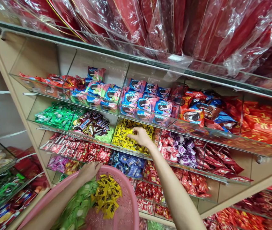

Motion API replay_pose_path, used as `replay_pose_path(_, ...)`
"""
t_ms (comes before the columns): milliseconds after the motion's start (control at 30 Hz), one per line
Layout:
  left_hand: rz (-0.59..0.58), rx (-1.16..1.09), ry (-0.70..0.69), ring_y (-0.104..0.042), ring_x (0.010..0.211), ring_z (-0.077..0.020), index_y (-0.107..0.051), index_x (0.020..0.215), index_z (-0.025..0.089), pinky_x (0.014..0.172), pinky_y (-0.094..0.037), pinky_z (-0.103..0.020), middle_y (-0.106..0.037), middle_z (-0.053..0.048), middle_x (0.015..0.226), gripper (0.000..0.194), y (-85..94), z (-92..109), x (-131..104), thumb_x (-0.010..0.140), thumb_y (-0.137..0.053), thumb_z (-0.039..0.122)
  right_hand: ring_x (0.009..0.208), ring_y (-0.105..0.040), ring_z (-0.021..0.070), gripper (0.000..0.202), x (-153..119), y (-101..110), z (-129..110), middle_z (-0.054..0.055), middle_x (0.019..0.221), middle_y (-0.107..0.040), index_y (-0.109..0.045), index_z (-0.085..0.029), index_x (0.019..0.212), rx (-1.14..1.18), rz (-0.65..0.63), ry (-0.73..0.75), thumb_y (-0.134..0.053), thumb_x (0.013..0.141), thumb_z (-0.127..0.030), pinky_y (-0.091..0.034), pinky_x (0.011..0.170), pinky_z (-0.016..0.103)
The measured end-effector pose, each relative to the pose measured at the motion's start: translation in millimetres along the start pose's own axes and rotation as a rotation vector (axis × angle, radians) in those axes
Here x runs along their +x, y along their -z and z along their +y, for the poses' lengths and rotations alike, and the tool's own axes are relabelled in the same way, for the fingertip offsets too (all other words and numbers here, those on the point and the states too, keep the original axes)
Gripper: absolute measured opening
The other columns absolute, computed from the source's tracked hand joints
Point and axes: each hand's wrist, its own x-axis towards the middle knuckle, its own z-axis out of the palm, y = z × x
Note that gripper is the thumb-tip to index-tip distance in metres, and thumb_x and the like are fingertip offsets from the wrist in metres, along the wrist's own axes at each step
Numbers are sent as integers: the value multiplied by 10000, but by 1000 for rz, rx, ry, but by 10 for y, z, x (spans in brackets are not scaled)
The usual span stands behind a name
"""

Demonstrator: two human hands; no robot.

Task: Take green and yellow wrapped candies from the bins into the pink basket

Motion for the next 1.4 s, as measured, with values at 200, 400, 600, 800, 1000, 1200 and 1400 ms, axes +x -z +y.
replay_pose_path(200,-19,0,1,-609,690,-189,-605,840,170,596,-407,-270,-660,-92,790,566,0,26,19,837,-150,508,569,-418,110,205,-43,42,97,11,619,-526,-569,-165,665,-303,-245,-73,-632,623,-355,-274,517,215)
replay_pose_path(400,21,53,-23,-609,737,-220,-605,838,177,636,-410,-301,-662,-96,806,572,-52,-8,68,832,-148,520,625,-461,120,242,-74,-135,50,37,692,-553,-593,-151,725,-421,-326,-113,-587,676,-388,-272,526,210)
replay_pose_path(600,20,47,-20,-611,746,-208,-608,879,182,650,-407,-290,-664,-98,844,567,-53,-33,82,831,-157,521,719,-502,139,184,-130,-177,33,68,805,-568,-574,-154,734,-448,-261,-32,-547,722,-335,-299,581,213)
replay_pose_path(800,20,60,-14,-612,748,-206,-615,858,164,654,-415,-290,-664,-105,833,579,-13,2,73,837,-150,507,737,-519,151,225,-191,9,-52,69,779,-581,-566,-154,731,-397,-215,-4,-499,769,-366,-323,627,225)
replay_pose_path(1000,2,66,-14,-613,753,-209,-616,839,158,656,-419,-294,-665,-110,827,606,5,37,65,827,-146,540,711,-489,134,240,-341,218,-422,50,787,-558,-554,-149,785,-226,-70,103,-466,795,-372,-331,647,234)
replay_pose_path(1200,23,98,-17,-612,763,-217,-612,877,166,653,-414,-296,-664,-115,830,624,-61,29,93,812,-143,573,769,-497,134,194,-730,-429,-735,38,836,-562,-579,-159,809,-88,-334,174,-549,740,-337,-349,659,227)
replay_pose_path(1400,25,71,-41,-610,738,-195,-617,841,178,645,-410,-275,-664,-95,829,615,-55,49,70,809,-156,584,906,-508,208,238,-1029,-1192,-870,109,926,-583,-619,-125,880,-286,-538,99,-535,719,-280,-383,748,288)
